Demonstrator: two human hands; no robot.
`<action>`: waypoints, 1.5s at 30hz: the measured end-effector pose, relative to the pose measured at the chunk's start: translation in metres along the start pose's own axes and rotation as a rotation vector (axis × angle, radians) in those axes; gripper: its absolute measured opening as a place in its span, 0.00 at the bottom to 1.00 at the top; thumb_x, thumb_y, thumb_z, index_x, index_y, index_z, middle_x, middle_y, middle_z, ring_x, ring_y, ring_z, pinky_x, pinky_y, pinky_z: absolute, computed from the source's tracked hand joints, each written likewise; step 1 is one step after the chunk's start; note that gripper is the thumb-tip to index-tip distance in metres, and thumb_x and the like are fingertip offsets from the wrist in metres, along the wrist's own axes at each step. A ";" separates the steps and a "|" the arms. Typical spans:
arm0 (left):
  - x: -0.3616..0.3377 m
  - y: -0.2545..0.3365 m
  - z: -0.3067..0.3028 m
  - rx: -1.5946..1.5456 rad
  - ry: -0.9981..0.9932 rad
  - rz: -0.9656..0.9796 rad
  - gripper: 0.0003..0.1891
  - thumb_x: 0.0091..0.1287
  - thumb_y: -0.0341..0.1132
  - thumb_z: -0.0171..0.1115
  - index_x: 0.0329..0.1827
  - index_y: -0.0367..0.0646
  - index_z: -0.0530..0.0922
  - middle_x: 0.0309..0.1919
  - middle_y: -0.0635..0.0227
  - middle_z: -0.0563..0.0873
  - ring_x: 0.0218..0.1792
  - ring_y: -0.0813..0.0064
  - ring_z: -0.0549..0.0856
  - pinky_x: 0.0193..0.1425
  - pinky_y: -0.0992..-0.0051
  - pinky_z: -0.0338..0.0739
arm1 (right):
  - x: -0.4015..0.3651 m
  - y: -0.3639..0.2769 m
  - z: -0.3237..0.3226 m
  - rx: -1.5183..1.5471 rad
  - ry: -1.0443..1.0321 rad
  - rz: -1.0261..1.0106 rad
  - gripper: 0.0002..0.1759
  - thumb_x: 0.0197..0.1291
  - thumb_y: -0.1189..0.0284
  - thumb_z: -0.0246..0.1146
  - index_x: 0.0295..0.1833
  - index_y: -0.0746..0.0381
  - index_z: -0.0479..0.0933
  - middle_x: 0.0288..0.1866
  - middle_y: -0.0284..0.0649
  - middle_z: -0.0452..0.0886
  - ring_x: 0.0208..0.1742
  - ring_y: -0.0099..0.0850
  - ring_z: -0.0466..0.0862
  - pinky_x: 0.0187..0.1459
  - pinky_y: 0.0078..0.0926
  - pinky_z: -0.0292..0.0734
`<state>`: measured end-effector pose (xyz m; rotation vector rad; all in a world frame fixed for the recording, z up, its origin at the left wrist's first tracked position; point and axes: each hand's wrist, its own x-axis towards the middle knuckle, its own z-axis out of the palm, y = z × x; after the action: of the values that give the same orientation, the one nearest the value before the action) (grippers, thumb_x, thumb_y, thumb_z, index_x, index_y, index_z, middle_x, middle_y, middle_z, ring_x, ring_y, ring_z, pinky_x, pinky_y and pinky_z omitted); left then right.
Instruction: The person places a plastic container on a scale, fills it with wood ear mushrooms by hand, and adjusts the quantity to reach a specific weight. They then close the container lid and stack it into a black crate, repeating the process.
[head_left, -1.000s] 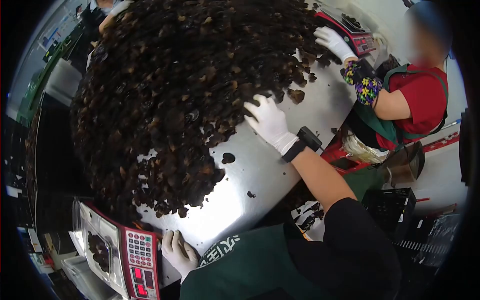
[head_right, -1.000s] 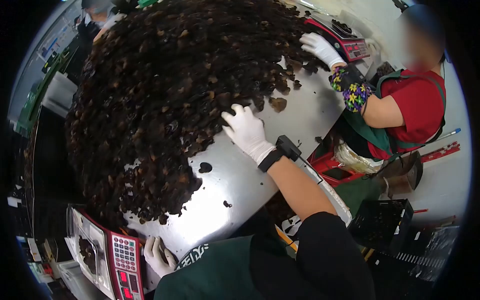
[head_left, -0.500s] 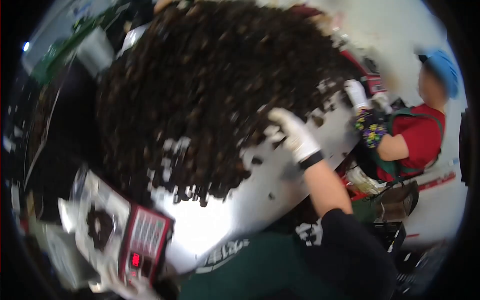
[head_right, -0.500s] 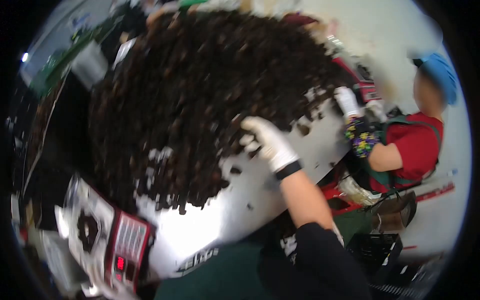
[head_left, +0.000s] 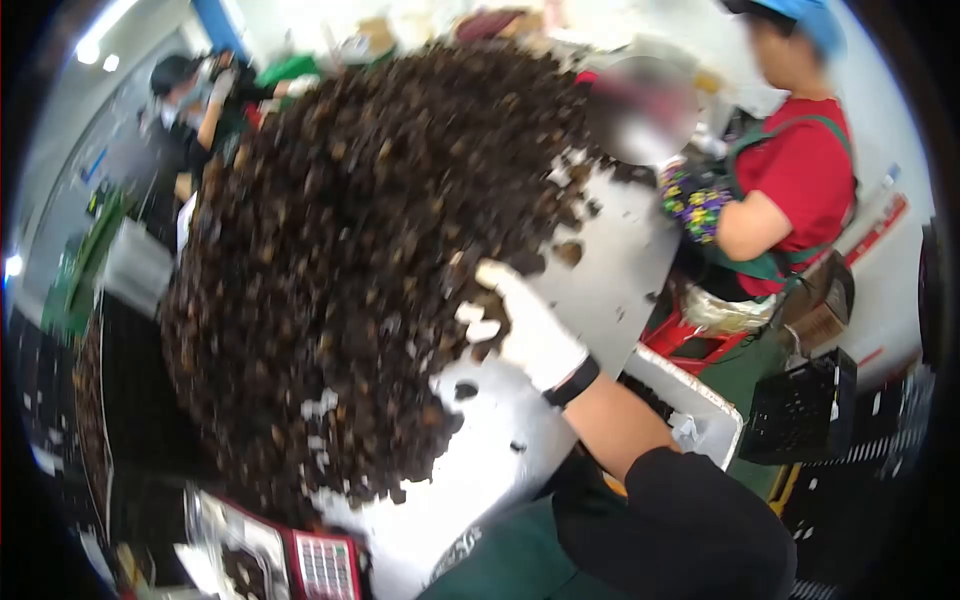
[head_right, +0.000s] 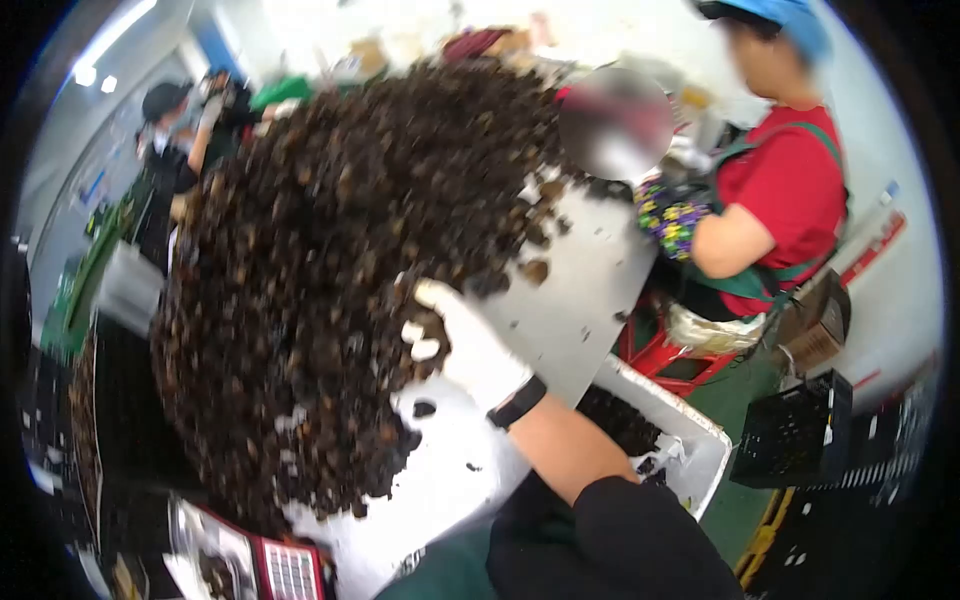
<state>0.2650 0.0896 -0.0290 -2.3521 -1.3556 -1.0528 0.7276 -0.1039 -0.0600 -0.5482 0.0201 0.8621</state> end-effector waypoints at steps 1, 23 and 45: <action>0.000 0.002 -0.006 0.006 -0.007 -0.013 0.19 0.69 0.22 0.55 0.62 0.30 0.78 0.61 0.45 0.80 0.64 0.50 0.78 0.70 0.54 0.70 | 0.000 -0.002 0.002 -0.043 0.012 0.031 0.17 0.75 0.53 0.55 0.56 0.51 0.78 0.30 0.31 0.76 0.21 0.21 0.71 0.19 0.30 0.75; 0.004 0.171 0.050 -1.000 -0.571 -0.278 0.20 0.55 0.28 0.75 0.43 0.43 0.71 0.33 0.73 0.75 0.34 0.81 0.76 0.41 0.78 0.73 | -0.056 0.148 0.056 -0.773 -0.527 0.106 0.18 0.75 0.70 0.55 0.65 0.64 0.75 0.54 0.34 0.82 0.58 0.24 0.82 0.57 0.24 0.80; -0.020 0.087 0.046 -1.047 -0.322 -0.521 0.16 0.57 0.22 0.67 0.45 0.44 0.72 0.32 0.71 0.76 0.31 0.80 0.78 0.38 0.77 0.76 | -0.046 0.235 0.092 -0.685 -0.408 0.561 0.17 0.73 0.62 0.57 0.59 0.61 0.77 0.51 0.36 0.83 0.51 0.30 0.84 0.55 0.28 0.81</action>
<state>0.3527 0.0525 -0.0628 -3.0264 -1.9212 -1.9774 0.5089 0.0289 -0.0762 -1.0197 -0.5334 1.5323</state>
